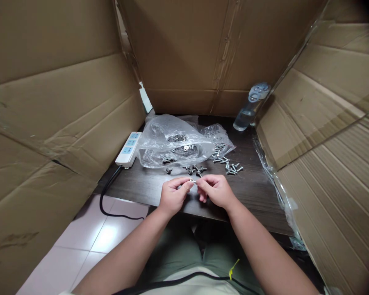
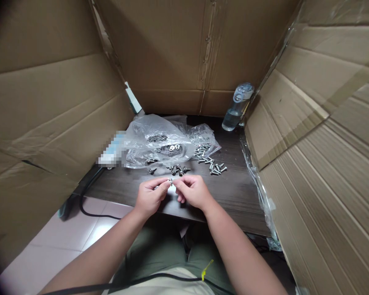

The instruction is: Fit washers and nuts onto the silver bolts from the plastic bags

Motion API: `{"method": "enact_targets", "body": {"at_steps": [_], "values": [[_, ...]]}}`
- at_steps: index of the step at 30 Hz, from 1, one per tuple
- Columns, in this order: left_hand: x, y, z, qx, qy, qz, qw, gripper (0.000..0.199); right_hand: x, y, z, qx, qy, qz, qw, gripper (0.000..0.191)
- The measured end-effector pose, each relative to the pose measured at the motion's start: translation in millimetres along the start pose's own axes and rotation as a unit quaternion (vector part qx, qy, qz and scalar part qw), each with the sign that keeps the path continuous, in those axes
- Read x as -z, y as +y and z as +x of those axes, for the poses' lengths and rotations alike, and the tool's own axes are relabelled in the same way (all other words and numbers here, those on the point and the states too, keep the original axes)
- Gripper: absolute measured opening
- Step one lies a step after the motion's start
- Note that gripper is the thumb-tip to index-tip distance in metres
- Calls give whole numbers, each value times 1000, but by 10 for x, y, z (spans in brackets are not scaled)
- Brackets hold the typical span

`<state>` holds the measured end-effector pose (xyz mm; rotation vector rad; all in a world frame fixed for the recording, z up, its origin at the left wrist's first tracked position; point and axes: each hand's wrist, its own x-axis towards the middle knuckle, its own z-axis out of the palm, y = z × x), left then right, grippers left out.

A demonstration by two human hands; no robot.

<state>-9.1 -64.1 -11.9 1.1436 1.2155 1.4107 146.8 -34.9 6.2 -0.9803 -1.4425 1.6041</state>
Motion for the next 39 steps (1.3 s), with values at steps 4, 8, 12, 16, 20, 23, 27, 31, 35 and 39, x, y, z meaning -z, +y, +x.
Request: {"method": "enact_targets", "body": {"at_steps": [4,8,12,16,20,23,27,31,35,39], "values": [[-3,-13,2,24,-3,-40,999,27,29,33,8,-13,0,-4,1000,47],[1,-25,6,29,-8,-87,996,26,14,-14,-17,50,2,38,998,40],[-9,17,2,24,-13,-65,997,25,-24,-37,-13,56,10,15,998,28],[-23,47,-3,25,-5,-32,999,24,-4,21,9,20,-11,-52,998,47],[-14,10,4,33,-2,-44,998,27,36,43,4,32,1,-9,999,40],[-3,-6,5,21,-5,-32,999,25,40,4,-13,60,-7,18,998,35],[-10,31,-9,-7,-6,13,1000,24,17,-31,-12,66,3,11,998,26],[-22,48,-17,-16,9,42,999,24,8,4,19,12,-3,-34,999,45],[-9,5,-6,-3,9,9,1000,26,34,13,19,21,-7,24,999,37],[4,-8,0,7,3,-14,1000,27,34,-27,-2,42,-25,60,997,34]]}}
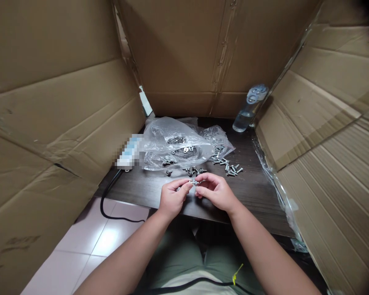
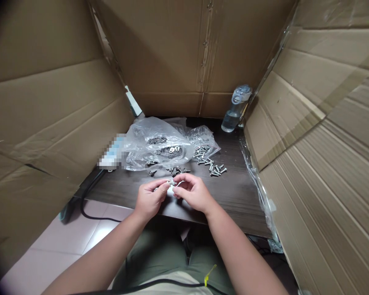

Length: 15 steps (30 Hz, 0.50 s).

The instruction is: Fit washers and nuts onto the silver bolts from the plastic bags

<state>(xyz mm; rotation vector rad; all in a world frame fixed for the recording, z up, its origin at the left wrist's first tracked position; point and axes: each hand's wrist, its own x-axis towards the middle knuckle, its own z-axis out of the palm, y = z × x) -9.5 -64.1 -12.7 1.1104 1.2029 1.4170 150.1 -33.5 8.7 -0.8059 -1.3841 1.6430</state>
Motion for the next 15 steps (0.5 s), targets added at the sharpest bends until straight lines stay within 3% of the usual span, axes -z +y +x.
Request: {"method": "enact_targets", "body": {"at_steps": [4,7,9,11,15], "values": [[-11,34,0,7,-4,15,1000,28,-49,13,28,-14,27,-32,999,30],[-21,35,3,8,0,19,1000,28,-61,52,54,-40,44,-68,996,47],[-21,18,5,13,3,5,1000,28,-45,58,52,-40,56,-54,996,48],[-18,1,6,20,4,-15,1000,28,-21,38,33,-23,41,-16,999,38],[-17,9,5,6,7,-7,1000,29,-11,-28,-3,-4,3,22,1000,37]]}}
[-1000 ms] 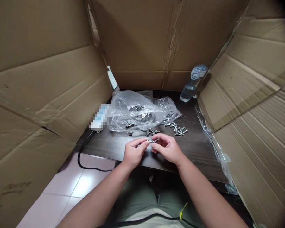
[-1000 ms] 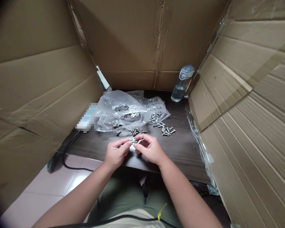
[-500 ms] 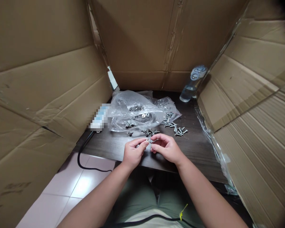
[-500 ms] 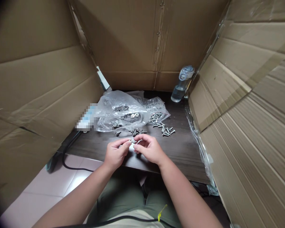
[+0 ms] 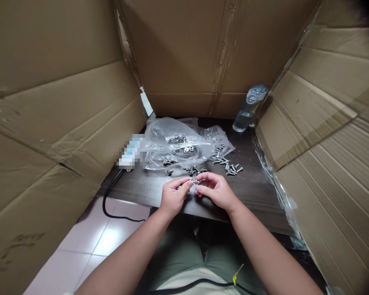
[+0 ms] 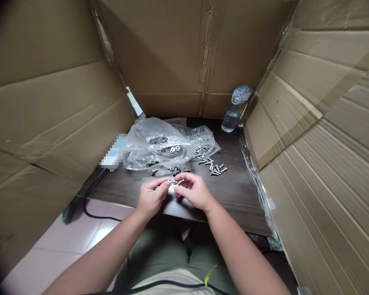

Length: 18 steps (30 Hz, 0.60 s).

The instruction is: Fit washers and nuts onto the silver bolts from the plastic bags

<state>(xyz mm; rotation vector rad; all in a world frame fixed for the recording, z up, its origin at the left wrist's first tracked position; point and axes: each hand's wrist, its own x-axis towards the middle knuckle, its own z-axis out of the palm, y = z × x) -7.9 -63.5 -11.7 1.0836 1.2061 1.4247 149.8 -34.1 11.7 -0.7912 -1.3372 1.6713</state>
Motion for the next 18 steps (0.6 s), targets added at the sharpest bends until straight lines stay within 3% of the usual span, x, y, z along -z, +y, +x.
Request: {"method": "enact_targets", "body": {"at_steps": [4,8,14,18], "values": [[-14,44,-8,-27,4,32,999,27,-48,21,27,-11,22,-20,999,30],[-19,56,-16,-28,-2,51,998,24,-66,101,62,-51,29,-64,996,48],[-15,45,-12,-38,13,44,998,26,-27,46,6,-26,21,51,998,37],[-33,88,-19,-49,10,65,997,27,-52,20,4,-17,23,42,999,33]]}}
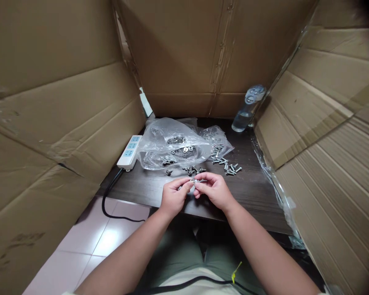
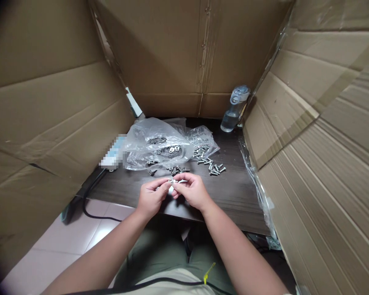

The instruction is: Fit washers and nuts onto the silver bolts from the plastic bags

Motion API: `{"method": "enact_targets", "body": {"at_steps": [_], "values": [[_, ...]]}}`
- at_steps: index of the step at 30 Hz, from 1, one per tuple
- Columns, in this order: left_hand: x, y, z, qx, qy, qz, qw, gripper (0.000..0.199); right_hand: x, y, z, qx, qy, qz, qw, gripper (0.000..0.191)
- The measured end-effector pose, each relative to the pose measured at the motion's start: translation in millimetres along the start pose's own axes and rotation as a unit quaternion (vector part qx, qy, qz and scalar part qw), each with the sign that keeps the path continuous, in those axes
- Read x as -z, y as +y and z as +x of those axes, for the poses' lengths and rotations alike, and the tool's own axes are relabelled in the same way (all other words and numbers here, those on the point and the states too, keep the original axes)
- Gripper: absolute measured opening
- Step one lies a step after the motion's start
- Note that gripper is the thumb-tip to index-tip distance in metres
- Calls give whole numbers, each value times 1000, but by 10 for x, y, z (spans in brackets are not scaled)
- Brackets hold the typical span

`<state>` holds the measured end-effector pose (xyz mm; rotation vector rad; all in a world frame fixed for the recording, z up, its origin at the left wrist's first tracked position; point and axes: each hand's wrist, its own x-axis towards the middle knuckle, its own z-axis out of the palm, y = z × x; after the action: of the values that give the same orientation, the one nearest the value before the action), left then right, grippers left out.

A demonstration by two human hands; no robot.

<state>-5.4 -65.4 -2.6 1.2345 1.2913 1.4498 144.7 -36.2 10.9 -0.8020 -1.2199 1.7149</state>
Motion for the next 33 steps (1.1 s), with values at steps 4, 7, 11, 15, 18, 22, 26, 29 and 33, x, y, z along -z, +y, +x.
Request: {"method": "enact_targets", "body": {"at_steps": [4,7,11,15,18,22,26,29,33], "values": [[-14,33,-8,-3,-4,22,1000,23,-34,46,46,-37,7,-52,998,40],[-15,8,2,16,5,11,1000,25,-24,66,57,-73,32,-33,996,47],[-8,-58,26,61,14,-45,997,34,11,41,26,-42,19,15,999,38],[-11,-90,32,75,10,-69,995,37,-3,20,24,-20,20,10,1000,33],[-21,-85,33,79,14,-71,994,37,-38,32,53,-19,38,-20,999,32],[-28,-72,37,78,9,-60,995,37,-76,72,95,-38,30,-75,996,38],[-24,-82,37,88,21,-77,993,38,-64,87,94,-63,47,-44,996,42],[-18,-94,36,103,21,-103,989,37,-25,64,53,-39,33,15,999,34],[-13,-81,34,85,13,-79,993,36,-4,26,20,-15,21,19,999,34]]}}
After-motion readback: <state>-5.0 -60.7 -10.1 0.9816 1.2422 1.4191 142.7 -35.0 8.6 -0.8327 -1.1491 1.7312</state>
